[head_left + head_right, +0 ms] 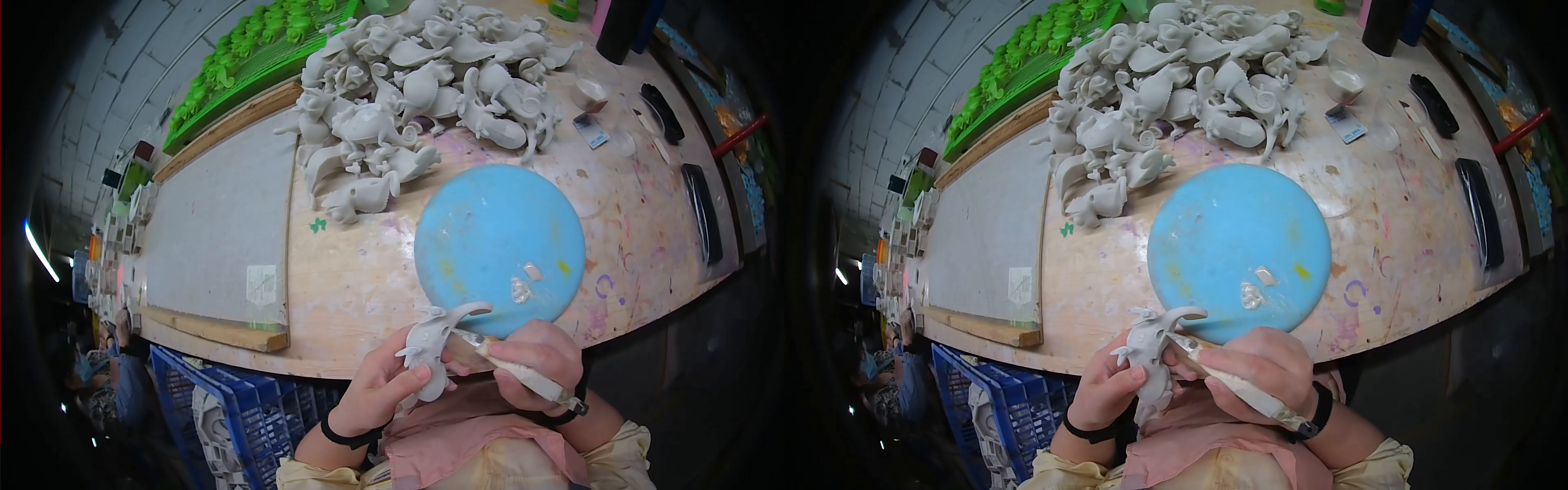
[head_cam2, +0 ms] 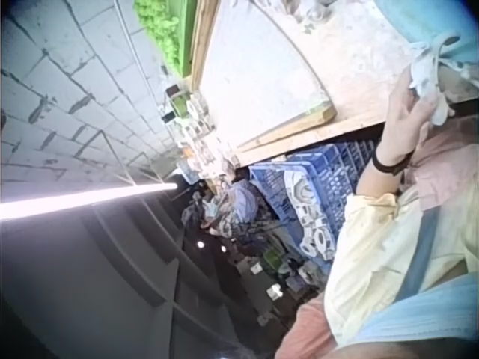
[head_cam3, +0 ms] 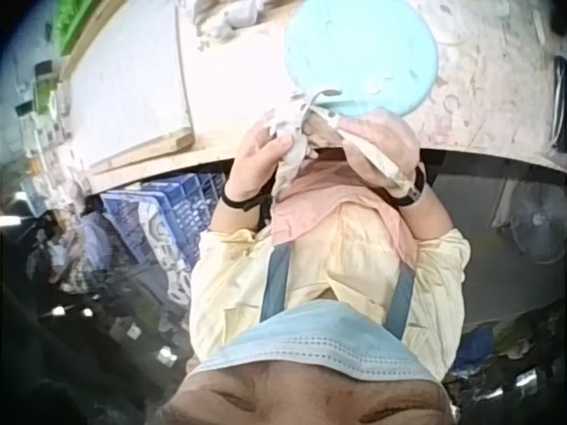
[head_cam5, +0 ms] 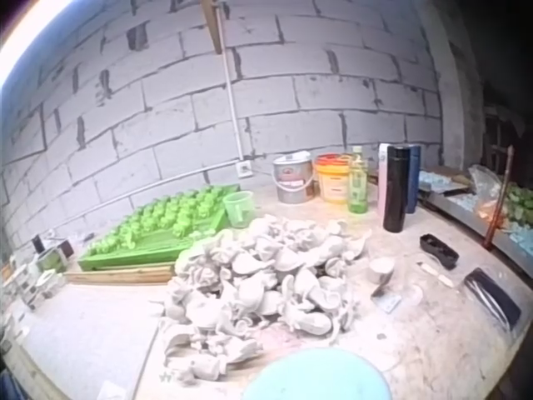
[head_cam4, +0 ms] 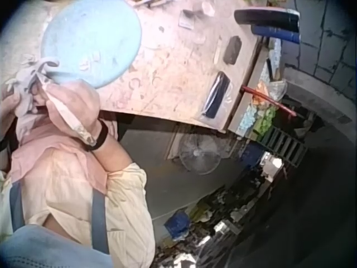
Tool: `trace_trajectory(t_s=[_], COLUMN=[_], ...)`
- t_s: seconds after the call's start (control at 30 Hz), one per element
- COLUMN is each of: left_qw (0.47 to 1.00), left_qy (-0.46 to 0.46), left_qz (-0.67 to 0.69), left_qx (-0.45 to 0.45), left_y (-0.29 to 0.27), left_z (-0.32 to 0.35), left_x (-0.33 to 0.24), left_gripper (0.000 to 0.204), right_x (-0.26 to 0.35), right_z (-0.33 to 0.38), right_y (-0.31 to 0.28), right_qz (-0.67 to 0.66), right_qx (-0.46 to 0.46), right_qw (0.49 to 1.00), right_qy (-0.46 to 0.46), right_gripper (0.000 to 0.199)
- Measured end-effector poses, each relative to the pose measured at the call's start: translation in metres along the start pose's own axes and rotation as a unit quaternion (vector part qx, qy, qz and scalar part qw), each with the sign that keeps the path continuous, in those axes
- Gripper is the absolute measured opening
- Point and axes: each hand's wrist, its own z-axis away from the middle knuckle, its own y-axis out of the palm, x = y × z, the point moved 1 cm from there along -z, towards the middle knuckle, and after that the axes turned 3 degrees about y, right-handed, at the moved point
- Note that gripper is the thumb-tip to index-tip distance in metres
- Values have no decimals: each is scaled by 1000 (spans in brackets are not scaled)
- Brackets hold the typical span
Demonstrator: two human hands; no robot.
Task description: The person is using a brush to apply paint or glue to small white plastic figurines on a workbench.
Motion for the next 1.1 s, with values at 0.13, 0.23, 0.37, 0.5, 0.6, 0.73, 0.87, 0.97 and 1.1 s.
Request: trace_trajectory(t_s=[0.13,0.23,0.37,0.5,0.6,0.73,0.87,0.97,1.1], left_qw=[1000,1000,1000,1000,999,999,1000,1000,1000], left_qy=[-5,-3,-3,-4,-4,-3,-1,-1,0], left_qz=[-2,-4,-3,-5,-8,-10,-7,-7,-5], left_qx=[-21,-24,-30,-31,-34,-39,-30,-25,-28], left_y=[1,1,3,2,1,2,0,-1,0], left_z=[-2,-1,-1,0,0,1,0,1,1], left_x=[0,-1,-2,-2,-1,-1,0,0,0], left_gripper=[45,46,47,48,48,47,47,47,47], right_x=[-2,-2,0,-1,-2,-1,-1,-1,-1], right_z=[1,1,-1,0,1,1,0,0,-1], right_y=[0,0,-1,0,-1,-1,-2,-2,-3], right_qz=[6,0,0,1,-4,-9,-6,-5,-17], right_qx=[-1,-3,-5,-2,-7,-5,2,7,20], right_qw=[1000,1000,1000,1000,1000,1000,1000,1000,999], right_qy=[-2,0,0,0,0,7,4,3,17], right_gripper=[24,24,24,23,23,22,22,22,23])
